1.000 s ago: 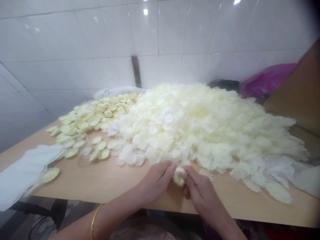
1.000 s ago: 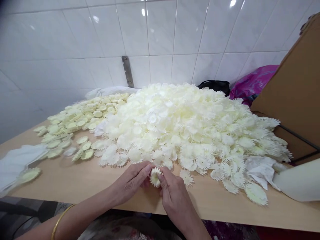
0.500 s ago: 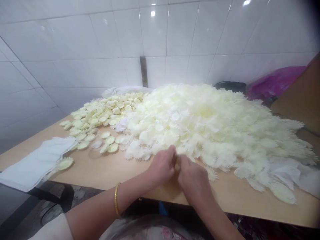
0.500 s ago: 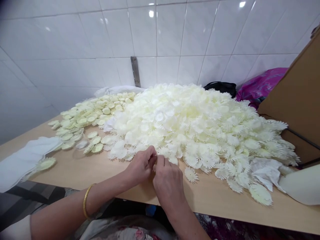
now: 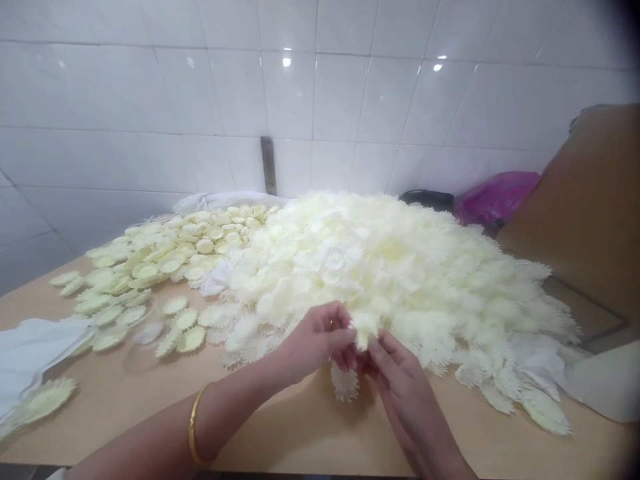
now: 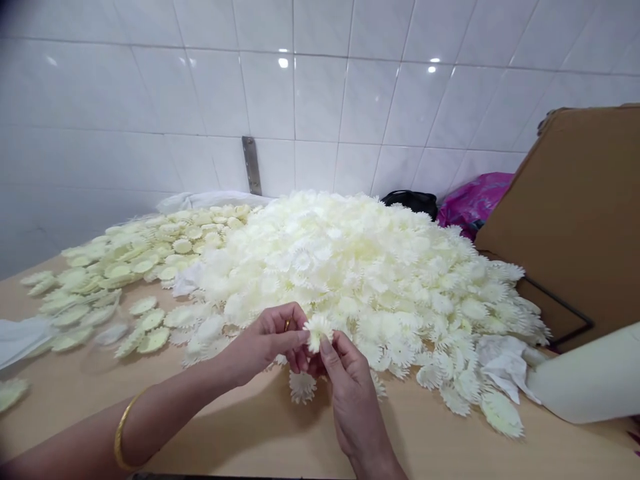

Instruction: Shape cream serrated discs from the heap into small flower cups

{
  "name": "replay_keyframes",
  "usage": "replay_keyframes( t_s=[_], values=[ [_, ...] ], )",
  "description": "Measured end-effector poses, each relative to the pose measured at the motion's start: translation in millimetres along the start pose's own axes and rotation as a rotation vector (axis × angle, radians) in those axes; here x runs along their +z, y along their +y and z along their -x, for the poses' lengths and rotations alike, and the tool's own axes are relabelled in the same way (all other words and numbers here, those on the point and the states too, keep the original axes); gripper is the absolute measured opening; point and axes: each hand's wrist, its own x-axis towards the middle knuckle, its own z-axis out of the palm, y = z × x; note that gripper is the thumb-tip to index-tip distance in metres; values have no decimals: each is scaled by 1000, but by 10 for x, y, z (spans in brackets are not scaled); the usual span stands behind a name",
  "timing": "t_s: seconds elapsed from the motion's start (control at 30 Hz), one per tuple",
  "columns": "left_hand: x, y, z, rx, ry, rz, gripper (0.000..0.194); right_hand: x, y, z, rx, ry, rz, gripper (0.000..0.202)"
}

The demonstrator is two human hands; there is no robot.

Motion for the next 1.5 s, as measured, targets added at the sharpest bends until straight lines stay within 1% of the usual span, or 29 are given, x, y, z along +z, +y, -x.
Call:
replay_keyframes(
  t_s=[0.07,0.13,0.2,0.27,0.33,0.37,0.4,0.43,0.47,0.57,0.6,0.63,0.67,0.73,0.87,0.93,1.03,1.1,1.23,1.33,1.43,1.5],
  values=[
    [-31,4,-21,-13,5,-116,17,8,28,-33,-30,85,10,26],
    [-79,31,-51,-30,28,-196,19,-29,25,-59,-47,108,100,26],
    [-141,67,-94,-70,23,-204,28,-88,-1,-85,-33,54,180,29],
    [-202,80,-143,-140,-51,-155,35,-145,-29,-115,10,-18,227,32],
    [-242,47,-188,-204,-135,-91,31,-182,-33,-146,42,-78,275,32],
    [-249,11,-205,-222,-159,-71,27,-187,-19,-160,36,-94,325,32],
    [-247,-39,-218,-225,-157,-64,22,-180,8,-171,1,-89,413,31],
    [-236,-99,-225,-212,-126,-77,19,-162,47,-179,-71,-61,543,29],
    [-218,-167,-227,-183,-76,-109,16,-132,95,-185,-179,-5,708,27],
    [-152,-379,-209,-65,92,-257,13,0,252,-188,-580,234,1255,27],
    [-137,-435,-199,-34,134,-290,12,42,294,-189,-672,281,1380,28],
    [-129,-475,-189,-11,170,-309,11,77,326,-192,-727,306,1459,29],
    [-128,-497,-181,-3,192,-312,9,99,346,-198,-752,310,1500,29],
    [-146,-482,-170,-39,195,-280,5,106,360,-219,-761,289,1496,26],
    [-199,-326,-165,-222,55,-141,15,37,352,-275,-826,239,1391,23],
    [-208,-269,-157,-251,0,-76,21,5,352,-293,-863,230,1349,22],
    [-206,-252,-131,-231,-36,0,24,-29,343,-286,-851,227,1261,22],
    [-208,-261,-111,-203,-39,25,22,-54,318,-261,-768,223,1165,25],
    [-227,-264,-78,-143,-30,67,19,-92,239,-194,-555,214,980,25],
    [-216,-250,-53,-143,-15,82,21,-88,221,-149,-487,194,930,24],
    [-181,-237,-21,-111,0,5,18,-84,267,-111,-470,207,926,21],
    [-168,-238,3,-4,-6,-168,13,-99,321,-100,-519,234,946,17]
  ],
)
